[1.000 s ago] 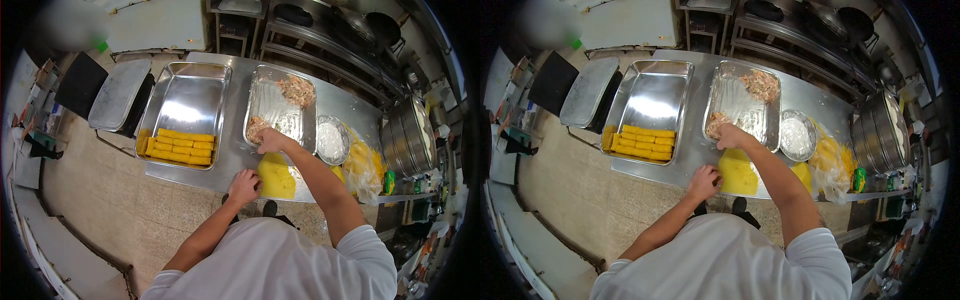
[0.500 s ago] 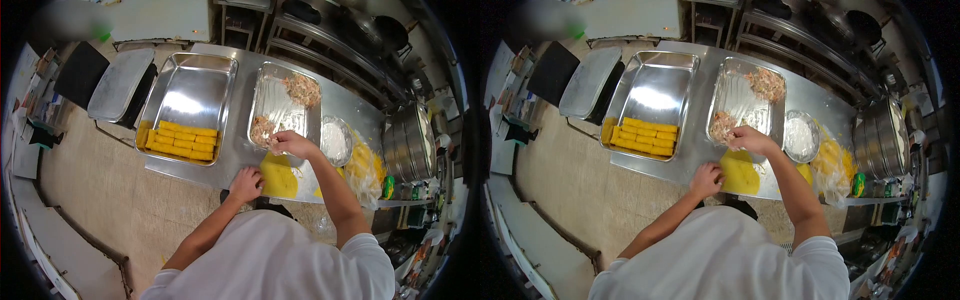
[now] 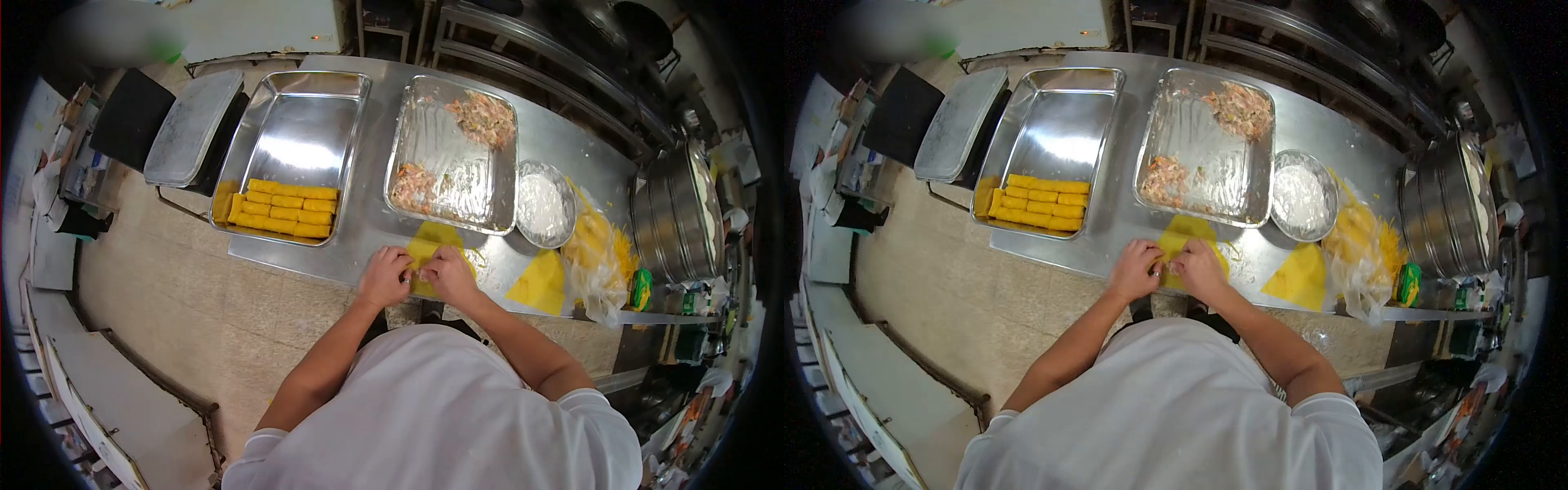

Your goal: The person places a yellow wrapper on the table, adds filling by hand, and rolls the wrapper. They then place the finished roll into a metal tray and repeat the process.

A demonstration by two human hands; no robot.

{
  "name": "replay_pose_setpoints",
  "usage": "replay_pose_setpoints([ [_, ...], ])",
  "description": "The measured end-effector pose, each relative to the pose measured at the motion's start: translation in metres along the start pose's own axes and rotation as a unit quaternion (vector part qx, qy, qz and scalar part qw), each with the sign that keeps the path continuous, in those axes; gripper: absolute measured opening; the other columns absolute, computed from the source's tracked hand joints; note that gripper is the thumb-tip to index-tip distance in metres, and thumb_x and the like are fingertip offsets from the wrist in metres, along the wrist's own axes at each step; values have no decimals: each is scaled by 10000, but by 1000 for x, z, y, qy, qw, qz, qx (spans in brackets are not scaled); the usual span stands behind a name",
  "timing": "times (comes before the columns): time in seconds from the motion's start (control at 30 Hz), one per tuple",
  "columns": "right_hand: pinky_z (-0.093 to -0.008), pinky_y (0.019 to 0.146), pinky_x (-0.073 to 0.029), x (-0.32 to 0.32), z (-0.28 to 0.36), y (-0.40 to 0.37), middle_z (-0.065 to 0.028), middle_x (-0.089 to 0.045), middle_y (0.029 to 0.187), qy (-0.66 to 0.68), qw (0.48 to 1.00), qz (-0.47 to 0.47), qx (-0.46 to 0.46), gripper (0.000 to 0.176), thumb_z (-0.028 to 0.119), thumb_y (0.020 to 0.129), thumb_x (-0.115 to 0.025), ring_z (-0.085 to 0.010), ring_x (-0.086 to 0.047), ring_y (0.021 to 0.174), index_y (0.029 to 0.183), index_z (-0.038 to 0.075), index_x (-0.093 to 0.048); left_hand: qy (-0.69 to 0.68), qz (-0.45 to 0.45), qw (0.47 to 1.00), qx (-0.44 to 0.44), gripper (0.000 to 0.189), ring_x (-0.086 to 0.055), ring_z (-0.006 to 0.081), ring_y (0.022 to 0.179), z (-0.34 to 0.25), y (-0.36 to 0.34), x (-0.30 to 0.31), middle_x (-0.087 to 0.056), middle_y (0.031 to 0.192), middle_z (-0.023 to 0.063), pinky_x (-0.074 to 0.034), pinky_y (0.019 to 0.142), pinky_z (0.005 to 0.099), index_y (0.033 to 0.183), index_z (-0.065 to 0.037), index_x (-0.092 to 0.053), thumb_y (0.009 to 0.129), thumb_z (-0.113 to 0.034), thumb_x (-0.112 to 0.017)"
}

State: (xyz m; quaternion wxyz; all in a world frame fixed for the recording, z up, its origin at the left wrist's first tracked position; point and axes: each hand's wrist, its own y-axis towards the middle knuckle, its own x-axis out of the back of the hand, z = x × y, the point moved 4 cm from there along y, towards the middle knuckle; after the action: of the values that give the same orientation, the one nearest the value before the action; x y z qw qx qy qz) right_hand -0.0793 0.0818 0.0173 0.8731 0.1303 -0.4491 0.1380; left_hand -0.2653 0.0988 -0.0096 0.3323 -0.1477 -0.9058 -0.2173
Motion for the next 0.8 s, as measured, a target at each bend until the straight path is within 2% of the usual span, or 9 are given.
replay_pose_setpoints([
  [0.07, -473, 845, -580, 9, 10, -5, -165, -702, 931, -43, 997, -61, -24, 108, 87, 844, -786, -364, -695, 940, 937, 43, -819, 1, 2, 1000, 4, 251, -620, 363, 1125, -1, 1, 1, -671, 1159, 117, -521, 989, 480, 1070, -51, -750, 820, -67, -752],
  [0.17, -473, 807, -583, 4, 4, -15, -143, -680, 907, -22, 997, -50, -57, 79, 84, 844, -792, -368, -693, 905, 913, 57, -818, 7, 0, 1000, 1, 250, -620, 362, 1127, -2, 1, 0, -669, 1157, 116, -520, 995, 482, 1070, -53, -750, 820, -63, -753],
  [0.27, -477, 777, -589, 5, 3, -21, -147, -677, 905, -23, 997, -71, -5, 76, 45, 856, -762, -373, -700, 888, 914, 40, -811, 16, -1, 1000, 2, 249, -622, 362, 1130, -4, 1, 2, -670, 1151, 117, -519, 1001, 479, 1070, -53, -749, 821, -62, -756],
  [0.37, -479, 802, -596, -3, -15, -26, -163, -681, 953, -11, 999, -21, -22, 119, 33, 857, -751, -379, -707, 909, 964, 12, -799, 13, 3, 1000, 1, 236, -624, 362, 1134, -4, 1, 1, -672, 1149, 118, -518, 1006, 480, 1065, -52, -748, 830, -62, -757],
  [0.47, -473, 859, -604, 23, 1, -23, -185, -680, 969, 25, 997, -26, -61, 172, 81, 826, -800, -387, -702, 968, 987, 22, -802, 12, 5, 1000, 3, 224, -626, 364, 1132, -5, 1, 3, -673, 1150, 120, -518, 997, 486, 1061, -51, -747, 837, -58, -755],
  [0.57, -458, 903, -599, 31, 8, -22, -200, -680, 1032, -20, 997, -76, -20, 261, 96, 827, -817, -392, -697, 1008, 1069, 4, -790, 6, 2, 1000, 7, 218, -626, 365, 1133, -5, 0, 1, -674, 1154, 122, -517, 989, 488, 1060, -47, -746, 842, -52, -753],
  [0.67, -451, 934, -592, 21, -16, -25, -201, -683, 1075, 16, 998, 38, -41, 297, 104, 846, -817, -397, -690, 1060, 1115, -15, -777, 10, 1, 1000, -6, 222, -626, 365, 1128, -4, 0, 3, -674, 1158, 123, -514, 983, 491, 1067, -47, -746, 845, -49, -753],
  [0.77, -457, 946, -591, 25, -20, -30, -202, -691, 1102, 51, 994, 51, -80, 292, 106, 861, -811, -406, -687, 1068, 1115, -31, -774, 18, 12, 1000, -10, 221, -626, 357, 1126, -3, 0, 1, -675, 1165, 117, -503, 981, 492, 1069, -50, -744, 848, -60, -756],
  [0.8, -457, 937, -595, 26, -22, -33, -206, -699, 1100, 35, 996, 44, -65, 291, 110, 869, -812, -404, -697, 1048, 1126, -23, -780, 27, 17, 999, -14, 221, -626, 355, 1126, -4, 0, 1, -676, 1166, 113, -498, 981, 491, 1070, -53, -745, 850, -64, -757],
])
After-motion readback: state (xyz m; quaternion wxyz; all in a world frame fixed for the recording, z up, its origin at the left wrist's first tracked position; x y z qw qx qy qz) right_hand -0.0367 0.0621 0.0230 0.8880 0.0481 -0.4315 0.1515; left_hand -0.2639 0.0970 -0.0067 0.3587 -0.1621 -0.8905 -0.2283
